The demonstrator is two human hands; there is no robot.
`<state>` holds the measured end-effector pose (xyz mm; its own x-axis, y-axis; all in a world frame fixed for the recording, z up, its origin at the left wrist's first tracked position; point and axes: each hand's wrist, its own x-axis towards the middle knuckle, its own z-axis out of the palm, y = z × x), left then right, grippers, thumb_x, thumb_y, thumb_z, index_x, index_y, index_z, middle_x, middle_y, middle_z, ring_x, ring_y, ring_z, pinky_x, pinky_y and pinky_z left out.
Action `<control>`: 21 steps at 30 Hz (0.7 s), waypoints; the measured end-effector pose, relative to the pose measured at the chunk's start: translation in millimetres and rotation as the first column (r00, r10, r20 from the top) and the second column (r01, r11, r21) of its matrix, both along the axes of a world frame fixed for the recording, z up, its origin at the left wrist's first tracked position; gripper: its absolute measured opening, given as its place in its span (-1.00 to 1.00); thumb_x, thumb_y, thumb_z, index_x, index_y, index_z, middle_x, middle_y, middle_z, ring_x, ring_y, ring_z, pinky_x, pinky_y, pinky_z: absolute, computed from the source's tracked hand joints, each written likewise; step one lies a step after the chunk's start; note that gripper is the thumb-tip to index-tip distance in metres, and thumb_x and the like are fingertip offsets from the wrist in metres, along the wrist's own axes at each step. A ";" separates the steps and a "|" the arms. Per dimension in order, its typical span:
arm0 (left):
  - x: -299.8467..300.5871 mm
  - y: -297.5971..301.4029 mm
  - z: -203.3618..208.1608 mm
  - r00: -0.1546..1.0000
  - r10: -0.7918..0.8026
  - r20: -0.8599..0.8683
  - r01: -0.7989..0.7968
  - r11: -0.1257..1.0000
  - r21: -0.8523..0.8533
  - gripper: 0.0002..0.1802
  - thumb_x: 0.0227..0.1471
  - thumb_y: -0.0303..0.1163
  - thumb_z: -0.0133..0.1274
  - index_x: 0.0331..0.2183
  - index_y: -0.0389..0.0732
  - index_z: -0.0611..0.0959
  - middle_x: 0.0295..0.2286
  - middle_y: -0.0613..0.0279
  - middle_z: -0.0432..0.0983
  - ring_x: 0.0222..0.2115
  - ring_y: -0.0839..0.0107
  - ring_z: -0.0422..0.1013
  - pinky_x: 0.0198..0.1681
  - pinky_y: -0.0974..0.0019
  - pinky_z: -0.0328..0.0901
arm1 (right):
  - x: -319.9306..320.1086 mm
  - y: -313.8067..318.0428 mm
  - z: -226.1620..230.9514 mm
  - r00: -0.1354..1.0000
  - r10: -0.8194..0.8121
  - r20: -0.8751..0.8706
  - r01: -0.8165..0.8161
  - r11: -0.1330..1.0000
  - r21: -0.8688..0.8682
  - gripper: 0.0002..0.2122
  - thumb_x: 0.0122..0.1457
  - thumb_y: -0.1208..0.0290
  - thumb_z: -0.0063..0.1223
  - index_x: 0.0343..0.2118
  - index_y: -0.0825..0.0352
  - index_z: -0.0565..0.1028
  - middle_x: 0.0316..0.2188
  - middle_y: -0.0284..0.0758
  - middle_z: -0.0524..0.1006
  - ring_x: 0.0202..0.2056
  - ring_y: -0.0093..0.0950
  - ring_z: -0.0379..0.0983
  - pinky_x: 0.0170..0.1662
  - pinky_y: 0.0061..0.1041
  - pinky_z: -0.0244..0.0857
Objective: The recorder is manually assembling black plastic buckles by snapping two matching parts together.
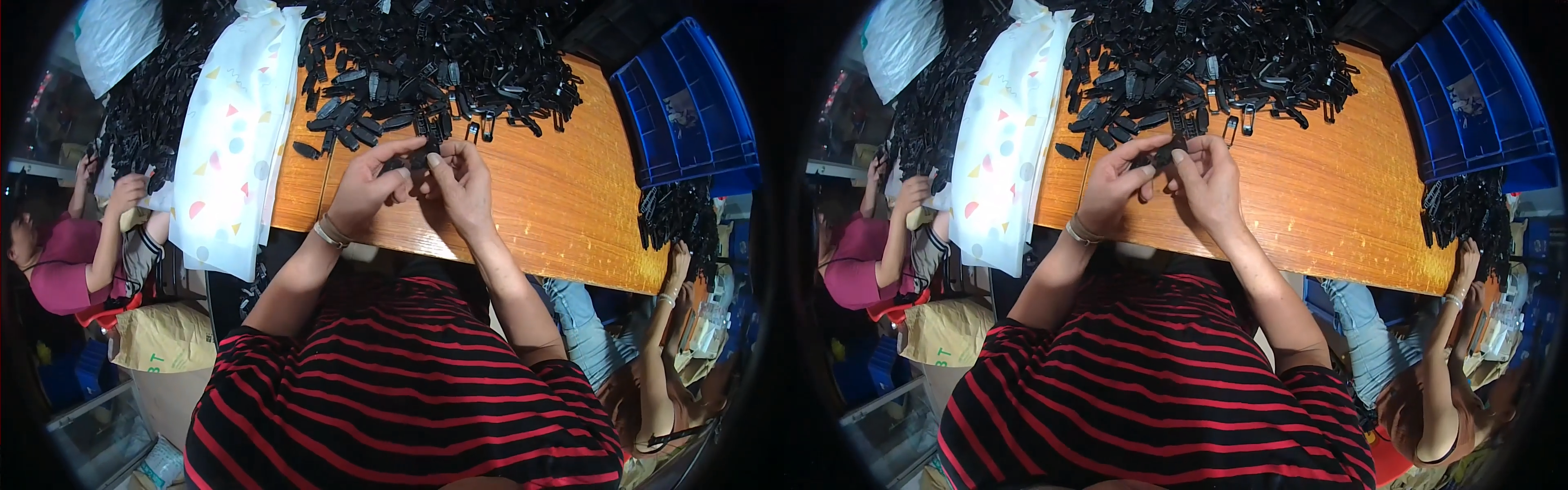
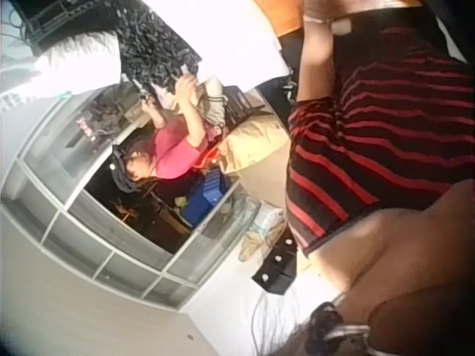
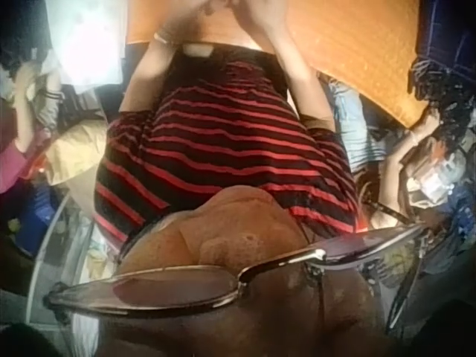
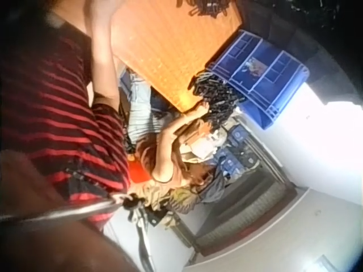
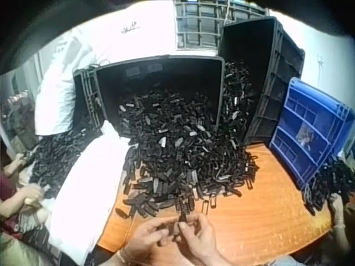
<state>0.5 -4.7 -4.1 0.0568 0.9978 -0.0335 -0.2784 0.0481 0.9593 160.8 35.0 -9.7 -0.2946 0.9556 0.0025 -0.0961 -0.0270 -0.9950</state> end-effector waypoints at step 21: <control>-2.4 3.4 -5.8 0.982 0.114 0.154 -0.119 0.993 0.022 -0.69 0.10 -0.48 0.08 -0.08 -0.30 0.52 -0.38 0.37 0.52 -0.51 0.74 0.36 -0.51 0.68 0.22 | 3.3 -6.3 6.9 0.997 0.020 0.073 -0.038 0.965 0.258 -0.78 0.20 0.57 0.04 -0.11 0.45 0.36 -0.39 -0.37 0.51 -0.40 -0.67 0.47 -0.38 -0.70 0.40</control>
<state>-1.9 -1.3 -9.9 -0.0576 0.9983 -0.0020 -0.4229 -0.0226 0.9059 164.1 28.7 -2.8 -0.3304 0.9160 0.2275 -0.0297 0.2309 -0.9725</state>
